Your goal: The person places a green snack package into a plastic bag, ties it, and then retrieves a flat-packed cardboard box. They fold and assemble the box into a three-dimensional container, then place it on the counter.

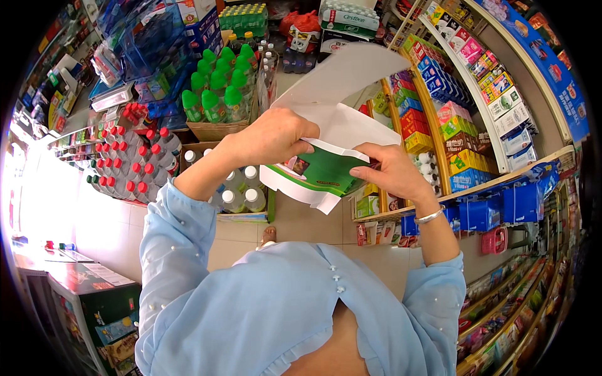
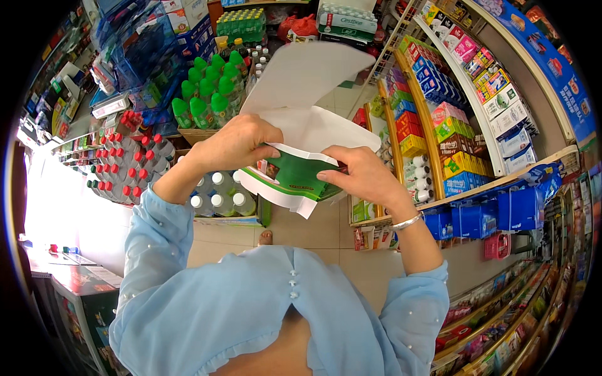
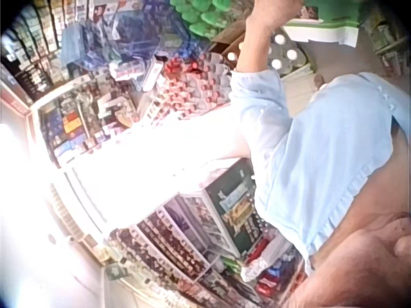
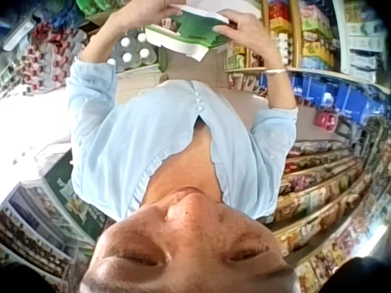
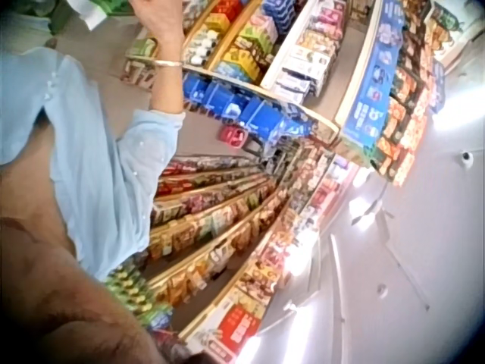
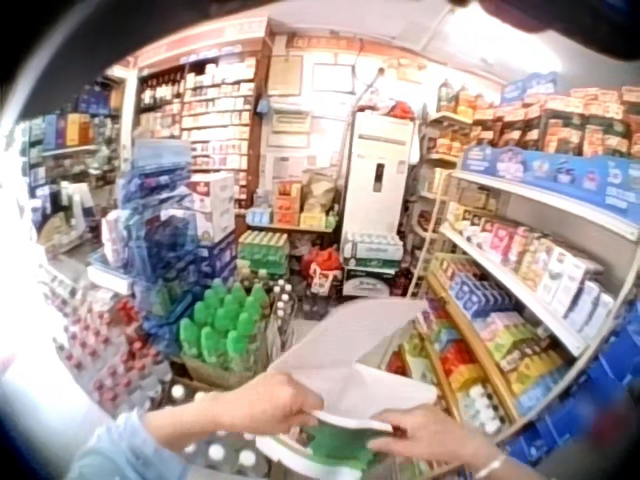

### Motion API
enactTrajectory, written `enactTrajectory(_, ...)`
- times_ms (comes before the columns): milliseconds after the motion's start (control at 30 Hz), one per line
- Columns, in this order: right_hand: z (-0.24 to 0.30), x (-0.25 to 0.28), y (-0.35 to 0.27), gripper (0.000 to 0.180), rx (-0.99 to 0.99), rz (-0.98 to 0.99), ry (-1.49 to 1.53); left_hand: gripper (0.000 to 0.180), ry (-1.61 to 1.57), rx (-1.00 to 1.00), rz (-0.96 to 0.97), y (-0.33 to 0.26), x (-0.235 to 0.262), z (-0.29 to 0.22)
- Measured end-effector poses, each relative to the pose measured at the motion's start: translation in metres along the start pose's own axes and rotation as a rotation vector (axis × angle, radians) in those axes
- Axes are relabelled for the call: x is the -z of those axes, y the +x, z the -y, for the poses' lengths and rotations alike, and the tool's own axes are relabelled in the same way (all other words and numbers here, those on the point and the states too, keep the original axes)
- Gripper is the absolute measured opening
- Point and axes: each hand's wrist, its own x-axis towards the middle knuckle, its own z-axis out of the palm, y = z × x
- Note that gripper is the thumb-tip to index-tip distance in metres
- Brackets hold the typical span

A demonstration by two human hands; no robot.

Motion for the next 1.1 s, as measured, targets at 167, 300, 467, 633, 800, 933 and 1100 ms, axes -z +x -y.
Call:
enactTrajectory(167,-0.002,-0.009,0.004,0.019,0.184,-0.069,-0.24,0.01,0.024,0.033,0.006,-0.006,-0.001,-0.003)
enactTrajectory(300,-0.002,-0.02,0.0,0.013,0.354,-0.214,-0.378,0.016,-0.058,0.109,0.051,-0.014,0.006,-0.004)
enactTrajectory(467,0.001,-0.028,-0.011,0.011,0.556,-0.358,-0.783,0.027,0.034,0.025,-0.058,-0.028,0.002,-0.003)
enactTrajectory(633,0.018,-0.03,-0.017,0.02,0.745,-0.495,-1.002,0.04,-0.465,-0.027,-0.322,-0.048,-0.022,-0.006)
enactTrajectory(800,0.022,-0.035,-0.02,0.022,0.787,-0.531,-1.012,0.032,0.147,-0.131,-0.573,-0.042,-0.04,-0.004)
enactTrajectory(933,0.022,-0.035,-0.023,0.021,0.799,-0.544,-1.003,0.031,0.099,-0.032,-0.521,-0.044,-0.042,-0.006)
enactTrajectory(1100,0.024,-0.035,-0.031,0.025,0.703,-0.46,-0.965,0.03,0.073,-0.023,-0.518,-0.043,-0.046,-0.006)
